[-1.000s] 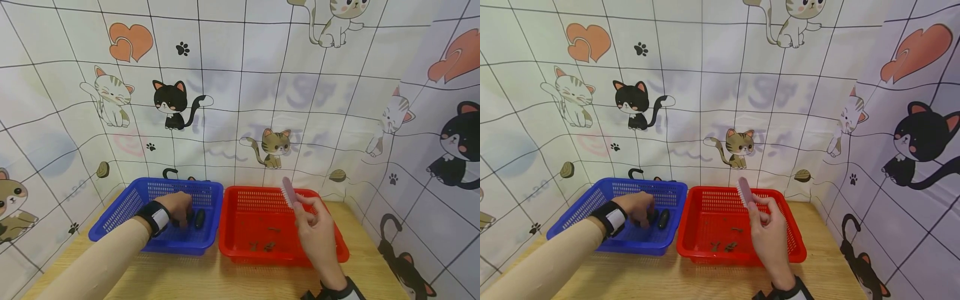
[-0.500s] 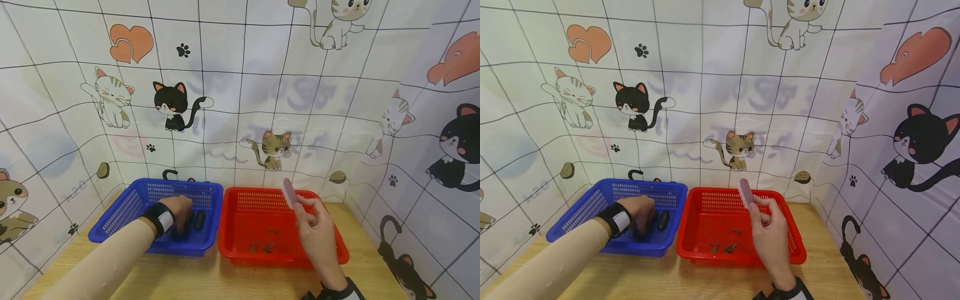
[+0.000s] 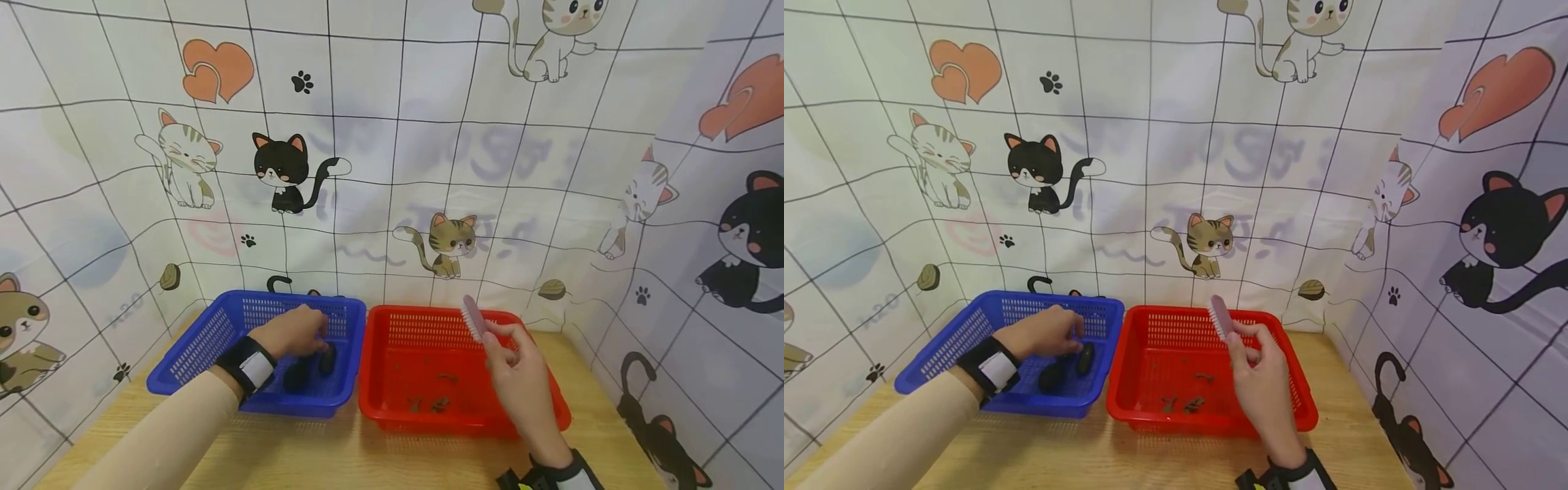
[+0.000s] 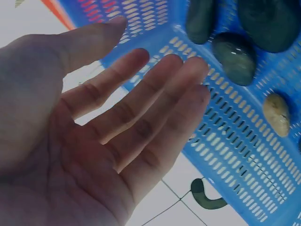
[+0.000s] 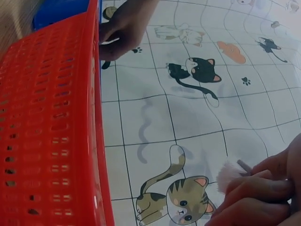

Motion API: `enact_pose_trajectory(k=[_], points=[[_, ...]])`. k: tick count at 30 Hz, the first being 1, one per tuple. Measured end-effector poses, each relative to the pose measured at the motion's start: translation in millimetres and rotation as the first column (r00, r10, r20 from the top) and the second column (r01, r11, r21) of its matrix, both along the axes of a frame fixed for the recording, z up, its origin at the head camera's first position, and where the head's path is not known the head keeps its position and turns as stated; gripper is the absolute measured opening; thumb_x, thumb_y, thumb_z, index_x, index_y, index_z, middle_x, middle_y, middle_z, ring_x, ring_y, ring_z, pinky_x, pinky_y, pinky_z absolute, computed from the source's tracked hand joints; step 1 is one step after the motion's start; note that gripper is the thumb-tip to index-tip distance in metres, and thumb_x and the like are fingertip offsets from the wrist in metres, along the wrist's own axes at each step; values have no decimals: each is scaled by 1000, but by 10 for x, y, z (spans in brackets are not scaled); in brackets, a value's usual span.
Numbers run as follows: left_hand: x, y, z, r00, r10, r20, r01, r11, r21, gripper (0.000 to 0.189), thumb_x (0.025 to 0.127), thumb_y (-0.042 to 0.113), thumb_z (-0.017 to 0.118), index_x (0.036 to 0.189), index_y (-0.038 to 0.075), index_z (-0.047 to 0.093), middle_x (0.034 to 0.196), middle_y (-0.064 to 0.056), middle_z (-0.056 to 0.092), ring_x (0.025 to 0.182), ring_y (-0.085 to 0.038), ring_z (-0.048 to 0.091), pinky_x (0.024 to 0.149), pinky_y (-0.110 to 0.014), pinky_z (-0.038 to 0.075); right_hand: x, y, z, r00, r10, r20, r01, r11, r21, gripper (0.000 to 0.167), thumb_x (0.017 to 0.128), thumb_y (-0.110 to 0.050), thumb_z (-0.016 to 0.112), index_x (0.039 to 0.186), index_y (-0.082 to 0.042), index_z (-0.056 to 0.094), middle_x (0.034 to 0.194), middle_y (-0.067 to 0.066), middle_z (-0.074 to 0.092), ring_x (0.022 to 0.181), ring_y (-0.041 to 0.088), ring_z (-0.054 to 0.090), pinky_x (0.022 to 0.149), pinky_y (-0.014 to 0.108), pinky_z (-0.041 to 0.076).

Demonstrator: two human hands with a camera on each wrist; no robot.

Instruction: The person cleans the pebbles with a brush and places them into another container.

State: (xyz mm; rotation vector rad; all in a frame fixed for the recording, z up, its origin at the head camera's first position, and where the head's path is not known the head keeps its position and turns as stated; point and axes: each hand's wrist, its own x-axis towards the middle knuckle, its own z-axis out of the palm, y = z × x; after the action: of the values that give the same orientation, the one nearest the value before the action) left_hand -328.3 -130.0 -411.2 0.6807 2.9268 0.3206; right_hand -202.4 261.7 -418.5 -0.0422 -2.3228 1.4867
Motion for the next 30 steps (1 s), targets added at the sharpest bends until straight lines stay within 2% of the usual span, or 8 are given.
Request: enact_pose_trajectory(k=[2,5,8,13,18,22,25,30], points=[[22,4,5,1000,-16,-12,16,999,38,18,104,19,89,114,5,86,93,-5,80,77,-16,71,74,-36,69,-15,33,4,999,4,36,-5,1000,24,40,119,-36,70,153,-15,66,91,10,68,67,18,55,54,27,46],[87,6,22,998,-42,-36,45,995,85,16,106,19,87,116,6,86,93,-3,81,76,-14,70,72,-34,68,-43,94,8,995,27,96,-30,999,37,40,120,-34,68,155,-13,65,87,11,66,67,18,55,54,27,45],[173,9,30,996,-62,-67,69,990,121,17,106,20,86,118,7,85,98,-4,84,82,-14,75,79,-38,72,-83,146,11,988,52,147,-62,996,64,41,120,-30,67,156,-10,65,79,7,60,61,17,50,52,26,43],[318,15,37,986,-98,-136,119,980,159,16,107,20,86,118,10,84,112,-9,88,103,-24,84,97,-50,73,-188,187,12,976,60,207,-104,973,208,43,118,-28,71,154,-5,66,84,6,63,61,17,48,51,26,40],[477,14,38,985,-77,-155,105,978,182,20,108,23,85,126,14,83,122,-6,87,106,-19,80,100,-49,73,-297,214,22,960,84,268,-181,914,362,42,114,-25,74,148,-1,69,98,9,71,65,20,55,52,29,45],[581,-6,19,981,-58,-183,94,977,191,26,110,28,84,134,17,82,128,-3,85,106,-15,75,101,-49,72,-421,258,9,960,111,255,-222,859,461,34,112,-19,75,137,3,73,82,6,64,60,19,53,51,28,43],[633,-44,-4,978,-39,-205,83,974,209,32,110,32,83,138,17,82,133,-6,84,112,-19,78,105,-52,72,-534,281,16,960,125,252,-245,813,529,28,110,-15,77,129,6,75,79,4,62,61,17,54,53,28,42],[697,-136,-65,974,-1,-229,56,971,232,43,110,37,83,147,15,78,144,-13,80,126,-31,80,112,-60,69,-705,304,46,933,134,334,-317,745,587,18,109,-14,78,109,4,77,75,4,61,63,17,56,58,28,44]])
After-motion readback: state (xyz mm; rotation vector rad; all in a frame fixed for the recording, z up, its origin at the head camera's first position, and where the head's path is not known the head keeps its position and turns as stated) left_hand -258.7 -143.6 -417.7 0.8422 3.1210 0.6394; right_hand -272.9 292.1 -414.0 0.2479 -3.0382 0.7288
